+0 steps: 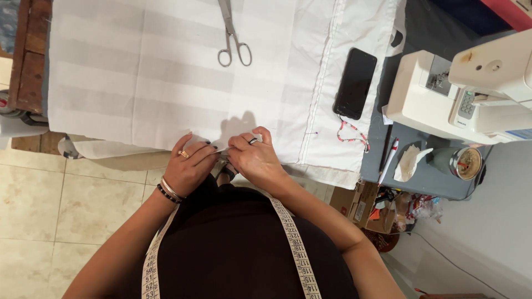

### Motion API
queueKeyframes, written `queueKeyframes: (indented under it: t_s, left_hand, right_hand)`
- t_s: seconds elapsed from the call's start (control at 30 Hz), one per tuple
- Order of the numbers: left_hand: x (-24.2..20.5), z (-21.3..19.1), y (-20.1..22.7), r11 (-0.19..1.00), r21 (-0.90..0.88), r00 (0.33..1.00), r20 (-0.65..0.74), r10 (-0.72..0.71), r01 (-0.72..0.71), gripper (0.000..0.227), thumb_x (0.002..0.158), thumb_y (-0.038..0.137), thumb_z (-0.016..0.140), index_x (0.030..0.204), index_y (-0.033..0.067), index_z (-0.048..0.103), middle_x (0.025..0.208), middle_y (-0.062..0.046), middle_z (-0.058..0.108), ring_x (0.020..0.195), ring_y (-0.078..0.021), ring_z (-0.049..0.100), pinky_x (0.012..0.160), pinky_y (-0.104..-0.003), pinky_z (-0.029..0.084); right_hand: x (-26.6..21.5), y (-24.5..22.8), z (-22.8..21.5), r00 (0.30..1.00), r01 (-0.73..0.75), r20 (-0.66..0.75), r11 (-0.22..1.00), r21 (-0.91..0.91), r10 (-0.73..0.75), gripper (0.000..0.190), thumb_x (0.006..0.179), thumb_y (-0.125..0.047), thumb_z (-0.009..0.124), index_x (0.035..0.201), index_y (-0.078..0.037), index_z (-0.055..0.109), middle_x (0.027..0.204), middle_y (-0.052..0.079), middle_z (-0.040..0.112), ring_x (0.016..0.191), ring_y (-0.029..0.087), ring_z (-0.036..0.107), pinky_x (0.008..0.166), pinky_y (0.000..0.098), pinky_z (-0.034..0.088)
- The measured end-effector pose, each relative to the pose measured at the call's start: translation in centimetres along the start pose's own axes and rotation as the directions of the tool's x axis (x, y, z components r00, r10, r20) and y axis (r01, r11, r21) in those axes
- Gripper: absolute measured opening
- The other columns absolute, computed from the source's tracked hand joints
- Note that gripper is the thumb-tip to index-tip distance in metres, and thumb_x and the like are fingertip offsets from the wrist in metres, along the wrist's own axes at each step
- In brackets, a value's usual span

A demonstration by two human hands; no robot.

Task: Folding the edge of a fabric piece and pinning it to secure the hem before sewing.

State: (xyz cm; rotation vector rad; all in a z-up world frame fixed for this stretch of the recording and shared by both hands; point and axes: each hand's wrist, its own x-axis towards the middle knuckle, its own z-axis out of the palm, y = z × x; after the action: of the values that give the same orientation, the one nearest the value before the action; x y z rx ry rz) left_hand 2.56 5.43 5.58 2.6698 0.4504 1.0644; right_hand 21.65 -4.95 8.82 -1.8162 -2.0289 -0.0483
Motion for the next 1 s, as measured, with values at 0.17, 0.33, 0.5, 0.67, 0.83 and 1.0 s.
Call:
queueKeyframes:
  t_s: [0.17, 0.33, 0.5, 0.67, 0.83, 1.0]
  left_hand:
    - [0.0, -0.1, -0.1, 1.0, -0.013, 1.0, -0.003, -0.015, 0.015, 0.008, 0.099, 0.02, 0.072, 0.092, 0.0174, 0.074, 0.101, 0.005, 0.074, 0.103, -0.0157, 0.069, 0.116, -0.049, 0.043]
    - [0.4, -0.1, -0.1, 1.0, -0.015, 1.0, -0.009, -0.01, 0.01, 0.008, 0.098, 0.021, 0.073, 0.091, 0.0178, 0.073, 0.101, 0.005, 0.073, 0.103, -0.0158, 0.069, 0.116, -0.049, 0.044]
    - [0.4, 0.7, -0.5, 1.0, 0.005, 0.999, -0.046, 0.01, -0.01, 0.009, 0.101, 0.023, 0.069, 0.093, 0.0184, 0.072, 0.102, 0.004, 0.072, 0.104, -0.0168, 0.068, 0.116, -0.05, 0.043]
    - [0.7, 0.9, -0.8, 0.999, 0.025, 0.998, -0.05, 0.039, -0.037, 0.008, 0.1, 0.02, 0.07, 0.093, 0.0193, 0.072, 0.1, 0.003, 0.071, 0.101, -0.0165, 0.067, 0.115, -0.05, 0.044]
    - [0.7, 0.8, -0.6, 0.999, 0.032, 0.998, -0.056, 0.036, -0.034, 0.006, 0.099, 0.019, 0.072, 0.093, 0.0199, 0.073, 0.098, 0.004, 0.07, 0.097, -0.0159, 0.067, 0.115, -0.05, 0.044]
    - [1.2, 0.7, -0.7, 1.0, -0.002, 0.997, -0.07, 0.031, -0.031, 0.005, 0.099, 0.019, 0.073, 0.096, 0.0218, 0.075, 0.092, 0.003, 0.068, 0.09, -0.0153, 0.064, 0.113, -0.05, 0.045]
  right_hand:
    - [-1.8, 1.1, 2.3, 0.999, 0.042, -0.006, 0.995, -0.09, -0.043, 0.009, 0.09, -0.016, 0.066, 0.081, -0.016, 0.067, 0.096, -0.001, 0.063, 0.09, 0.016, 0.061, 0.099, 0.0469, 0.037]
    - [-0.8, -0.2, -0.1, 0.998, -0.066, 0.022, 0.998, 0.021, 0.066, 0.008, 0.09, -0.026, 0.07, 0.09, -0.019, 0.068, 0.107, -0.003, 0.063, 0.099, 0.017, 0.061, 0.1, 0.0446, 0.035]
    - [-0.7, 0.0, -0.6, 0.992, -0.118, 0.051, 0.988, 0.098, 0.114, 0.006, 0.089, -0.028, 0.071, 0.09, -0.022, 0.068, 0.112, -0.005, 0.063, 0.104, 0.017, 0.061, 0.1, 0.0415, 0.034]
    - [-0.6, -0.1, -0.8, 0.99, -0.125, 0.076, 0.986, 0.113, 0.117, 0.006, 0.09, -0.027, 0.072, 0.092, -0.022, 0.068, 0.113, -0.005, 0.063, 0.105, 0.018, 0.061, 0.099, 0.0413, 0.035]
    - [-0.6, 0.0, -0.9, 0.988, -0.135, 0.098, 0.978, 0.162, 0.12, 0.006, 0.09, -0.025, 0.072, 0.093, -0.021, 0.069, 0.112, -0.003, 0.063, 0.105, 0.019, 0.062, 0.098, 0.041, 0.036]
    - [-0.6, 0.1, -0.9, 0.983, -0.173, 0.101, 0.963, 0.205, 0.155, 0.007, 0.091, -0.026, 0.072, 0.094, -0.021, 0.069, 0.113, -0.004, 0.063, 0.105, 0.019, 0.062, 0.097, 0.0397, 0.037]
